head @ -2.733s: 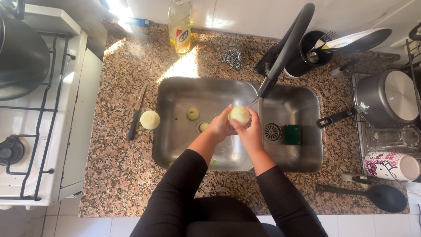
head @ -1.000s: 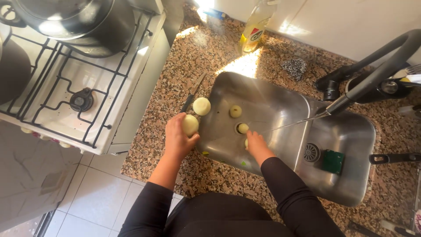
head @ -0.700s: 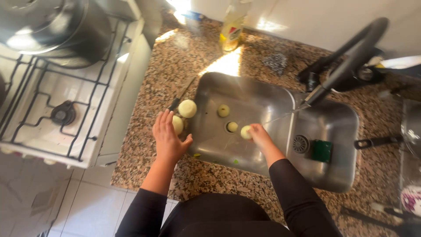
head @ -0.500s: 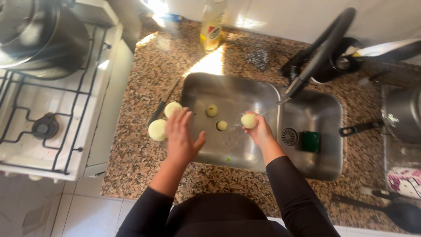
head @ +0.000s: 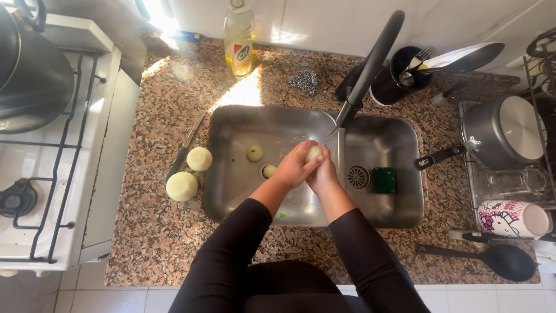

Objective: Cleaning a kitchen table and washing peeled onions in a sink.

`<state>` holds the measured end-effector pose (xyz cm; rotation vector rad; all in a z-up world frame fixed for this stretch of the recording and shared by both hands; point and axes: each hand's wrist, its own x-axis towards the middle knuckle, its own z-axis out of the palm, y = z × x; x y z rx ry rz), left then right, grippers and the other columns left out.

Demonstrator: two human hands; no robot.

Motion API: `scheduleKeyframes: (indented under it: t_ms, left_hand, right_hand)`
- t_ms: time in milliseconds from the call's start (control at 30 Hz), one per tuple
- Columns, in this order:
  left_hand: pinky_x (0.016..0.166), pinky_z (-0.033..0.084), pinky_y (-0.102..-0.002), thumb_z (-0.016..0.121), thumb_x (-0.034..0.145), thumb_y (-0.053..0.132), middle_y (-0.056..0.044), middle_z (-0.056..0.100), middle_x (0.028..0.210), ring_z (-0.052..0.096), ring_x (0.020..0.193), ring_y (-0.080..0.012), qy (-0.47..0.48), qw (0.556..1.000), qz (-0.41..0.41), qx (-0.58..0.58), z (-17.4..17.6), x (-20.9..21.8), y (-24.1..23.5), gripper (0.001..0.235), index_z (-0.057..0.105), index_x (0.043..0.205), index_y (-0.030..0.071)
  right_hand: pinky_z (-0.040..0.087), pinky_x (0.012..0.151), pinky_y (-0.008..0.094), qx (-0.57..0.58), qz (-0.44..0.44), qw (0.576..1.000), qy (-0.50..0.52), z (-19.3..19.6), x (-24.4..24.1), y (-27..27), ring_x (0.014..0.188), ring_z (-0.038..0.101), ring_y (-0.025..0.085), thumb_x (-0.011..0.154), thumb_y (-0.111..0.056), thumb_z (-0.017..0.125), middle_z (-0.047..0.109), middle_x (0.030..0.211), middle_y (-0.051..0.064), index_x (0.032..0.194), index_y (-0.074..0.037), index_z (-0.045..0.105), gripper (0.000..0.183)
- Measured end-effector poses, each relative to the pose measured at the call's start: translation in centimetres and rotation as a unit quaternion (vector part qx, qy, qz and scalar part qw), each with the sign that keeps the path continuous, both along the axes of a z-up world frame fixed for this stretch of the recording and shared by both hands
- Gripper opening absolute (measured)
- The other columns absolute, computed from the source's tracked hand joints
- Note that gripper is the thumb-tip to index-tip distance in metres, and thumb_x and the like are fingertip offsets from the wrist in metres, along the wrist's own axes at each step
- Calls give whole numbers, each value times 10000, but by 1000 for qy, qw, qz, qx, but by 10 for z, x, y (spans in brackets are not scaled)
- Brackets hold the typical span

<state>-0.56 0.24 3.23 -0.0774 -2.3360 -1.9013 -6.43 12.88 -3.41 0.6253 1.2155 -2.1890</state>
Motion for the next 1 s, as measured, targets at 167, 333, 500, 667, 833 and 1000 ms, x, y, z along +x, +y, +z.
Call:
scheduleKeyframes:
  t_ms: [167, 333, 500, 667, 833, 1000]
  left_hand:
    - [907, 535, -426, 599, 990, 386, -209, 719, 1099, 685, 1031, -373, -15, 992, 121, -20, -13, -14, 20, 369, 688, 1148, 66]
    - [820, 542, -386, 527, 1025, 412, -221, 728, 893, 711, 831, -315, -177, 968, 171, 51, -42, -26, 22, 407, 758, 1071, 80]
    - [804, 546, -333, 515, 1036, 438, -109, 733, 900, 661, 825, -156, -155, 951, 124, 237, -77, -28, 24, 466, 753, 1073, 40]
    - [815, 549, -370, 636, 953, 407, -158, 727, 978, 690, 884, -228, -64, 979, 118, 156, -27, -5, 25, 424, 666, 1153, 34]
    - [812, 545, -386, 657, 940, 408, -185, 733, 964, 716, 880, -292, -54, 984, 164, 41, -20, -6, 23, 398, 685, 1104, 46]
    - [762, 559, -368, 528, 1018, 443, -127, 731, 804, 694, 767, -223, -135, 954, 189, 189, -65, -24, 22, 457, 767, 967, 57]
  right_hand:
    - [524, 594, 326, 52, -23, 998, -21, 24, 14, -12, 765, 646, 165, 1005, -563, 413, 674, 955, 38, 1170, -145, 611, 491]
    - [320, 365, 283, 96, 50, 993, 44, -1, 19, -7, 485, 471, 123, 998, -717, 349, 588, 743, -4, 1185, -198, 625, 617]
    - [549, 624, 336, 80, 46, 993, 77, 29, 21, -11, 902, 679, 162, 979, -586, 427, 668, 1090, 25, 1292, -194, 573, 522]
    - [633, 783, 347, 27, -41, 999, 3, -27, 2, -1, 1023, 709, 223, 1038, -468, 446, 683, 1185, 104, 1327, -66, 573, 511]
    - [382, 411, 300, 163, 81, 983, 6, 21, 21, -10, 548, 525, 159, 1045, -597, 406, 594, 795, 31, 1239, -165, 612, 516]
    - [296, 359, 274, 187, 81, 971, 123, -14, 22, -5, 432, 427, 125, 1044, -641, 278, 506, 651, 25, 1211, -171, 632, 613]
